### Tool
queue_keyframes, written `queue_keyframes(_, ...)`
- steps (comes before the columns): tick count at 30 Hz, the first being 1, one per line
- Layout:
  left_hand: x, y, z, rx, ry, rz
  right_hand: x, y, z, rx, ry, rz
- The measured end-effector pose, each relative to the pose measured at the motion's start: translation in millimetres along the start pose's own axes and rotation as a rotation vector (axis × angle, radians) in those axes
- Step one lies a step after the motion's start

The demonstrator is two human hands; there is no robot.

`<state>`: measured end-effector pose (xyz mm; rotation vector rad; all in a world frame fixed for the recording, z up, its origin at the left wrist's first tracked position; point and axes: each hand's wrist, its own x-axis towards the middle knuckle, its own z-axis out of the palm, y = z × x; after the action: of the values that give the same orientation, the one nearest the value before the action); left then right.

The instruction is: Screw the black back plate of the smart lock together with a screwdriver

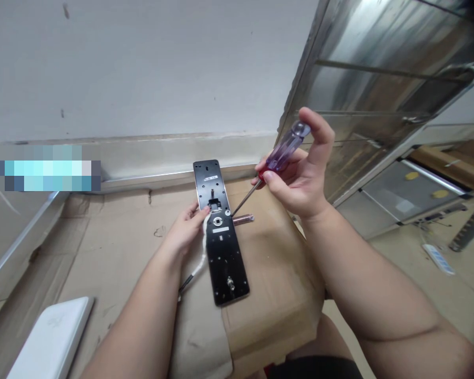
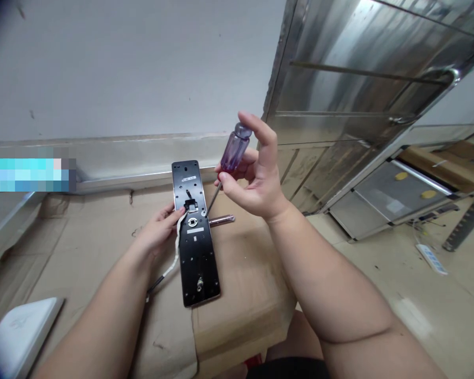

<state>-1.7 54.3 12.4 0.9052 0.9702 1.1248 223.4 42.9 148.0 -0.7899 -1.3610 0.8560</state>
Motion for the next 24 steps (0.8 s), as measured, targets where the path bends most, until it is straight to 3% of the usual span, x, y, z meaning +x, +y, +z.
queue_keyframes(5,-5,5,0.9,0.064,0.024,-0.01,1,-1,0,-0.016,0.037,0.014)
queue_keyframes(11,-14,14,-3.0,0.22,0.085,-0.284,-3,-3,-3,-0.028,-0.001,-0.021)
queue_keyframes(16,-10,9,-4.3,0.2,0.095,-0.236,-8,3,-6,-0.011,-0.147,-0.098)
queue_keyframes(20,-6,8,-4.3,0.187,0.111,-0.208,-5,12,-7,-0.027,-0.4,-0.303)
queue_keyframes(24,-3,6,-7.8,0.183,0.133,-0.166,-4,14,-4,-0.055,-0.496,-0.464)
